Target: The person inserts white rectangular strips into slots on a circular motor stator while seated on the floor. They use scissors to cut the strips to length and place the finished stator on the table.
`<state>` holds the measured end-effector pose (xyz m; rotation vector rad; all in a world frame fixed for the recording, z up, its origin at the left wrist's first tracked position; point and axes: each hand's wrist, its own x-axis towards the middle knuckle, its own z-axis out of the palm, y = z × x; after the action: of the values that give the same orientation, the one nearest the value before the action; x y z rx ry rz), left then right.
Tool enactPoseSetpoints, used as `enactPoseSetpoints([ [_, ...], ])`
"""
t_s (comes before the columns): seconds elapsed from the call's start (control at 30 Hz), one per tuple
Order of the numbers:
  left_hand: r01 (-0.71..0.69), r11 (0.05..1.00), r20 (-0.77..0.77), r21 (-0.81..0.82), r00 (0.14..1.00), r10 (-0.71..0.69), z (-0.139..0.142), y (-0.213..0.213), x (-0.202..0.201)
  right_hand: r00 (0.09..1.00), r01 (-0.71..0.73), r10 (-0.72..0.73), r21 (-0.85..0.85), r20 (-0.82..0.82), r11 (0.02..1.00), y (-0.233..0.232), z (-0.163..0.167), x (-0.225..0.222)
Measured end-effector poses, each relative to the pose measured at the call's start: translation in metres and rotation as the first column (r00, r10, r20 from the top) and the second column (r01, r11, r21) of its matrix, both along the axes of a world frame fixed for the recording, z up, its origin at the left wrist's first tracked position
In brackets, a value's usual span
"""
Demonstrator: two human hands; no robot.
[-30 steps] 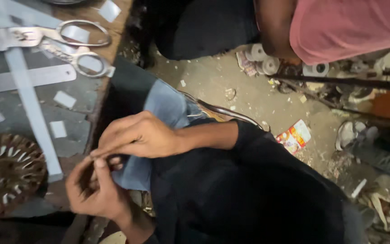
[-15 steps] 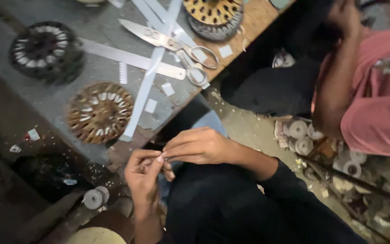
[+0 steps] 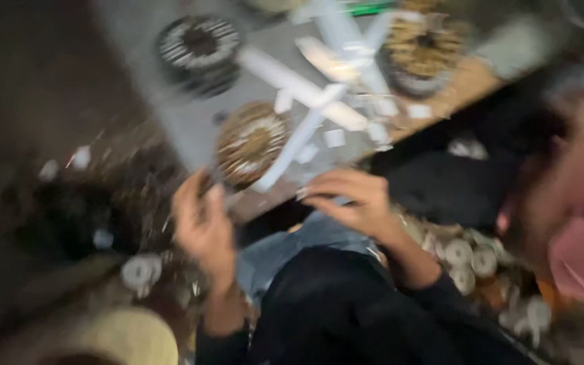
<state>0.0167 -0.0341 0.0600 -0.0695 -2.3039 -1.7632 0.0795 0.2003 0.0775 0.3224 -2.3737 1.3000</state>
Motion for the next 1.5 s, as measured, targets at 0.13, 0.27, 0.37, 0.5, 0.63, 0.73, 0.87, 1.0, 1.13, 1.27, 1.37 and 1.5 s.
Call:
enactPoseSetpoints([
  [0.13,0.110,0.974,0.018,0.199,0.993,-0.116,-0.011,-0.002,-0.013,0.996,0.083,-0.078,-0.141,0.040,0.986,-0.021,0.004,-0.018],
  [0.27,0.134,0.874,0.110,0.467,0.972,-0.207,-0.024,0.005,-0.020,0.997,0.053,-0.056,-0.073,-0.046,0.996,-0.038,0.007,-0.042],
  [0.37,0.180,0.714,0.037,0.677,0.960,-0.277,-0.033,0.014,-0.030,0.991,0.075,-0.069,0.045,-0.117,0.996,-0.047,0.006,-0.063],
  [0.5,0.285,0.618,-0.032,0.733,0.922,-0.387,-0.038,0.018,-0.041,0.987,0.069,-0.054,0.098,-0.150,0.993,-0.051,0.012,-0.085],
  [0.63,0.259,0.608,0.003,0.751,0.919,-0.394,-0.035,0.025,-0.042,0.992,0.101,-0.098,0.029,-0.085,0.994,-0.056,0.020,-0.095],
  [0.73,0.189,0.650,0.056,0.736,0.940,-0.337,-0.032,0.031,-0.039,0.990,0.136,-0.135,0.007,-0.046,0.991,-0.055,0.019,-0.093],
  [0.87,0.153,0.665,0.055,0.731,0.958,-0.281,-0.032,0.038,-0.040,0.980,0.124,-0.111,0.071,-0.164,0.990,-0.045,0.011,-0.092],
  [1.0,0.168,0.638,0.027,0.751,0.959,-0.284,-0.032,0.042,-0.040,0.976,0.184,-0.186,-0.025,-0.116,0.983,-0.048,0.005,-0.095],
  [1.13,0.179,0.605,0.008,0.776,0.956,-0.292,-0.030,0.044,-0.040,0.952,0.220,-0.220,-0.023,-0.213,0.975,-0.054,0.001,-0.098],
  [1.27,0.178,0.602,0.001,0.778,0.959,-0.285,-0.029,0.044,-0.039,0.974,0.121,-0.109,0.050,-0.196,0.991,-0.042,0.000,-0.094],
  [1.37,0.190,0.611,-0.006,0.769,0.957,-0.289,-0.029,0.044,-0.039,0.983,0.106,-0.112,-0.047,-0.148,0.993,-0.034,0.000,-0.092],
  [1.5,0.181,0.586,-0.010,0.790,0.959,-0.282,-0.028,0.045,-0.038,0.985,0.095,-0.092,0.011,-0.145,0.995,-0.037,0.001,-0.094],
])
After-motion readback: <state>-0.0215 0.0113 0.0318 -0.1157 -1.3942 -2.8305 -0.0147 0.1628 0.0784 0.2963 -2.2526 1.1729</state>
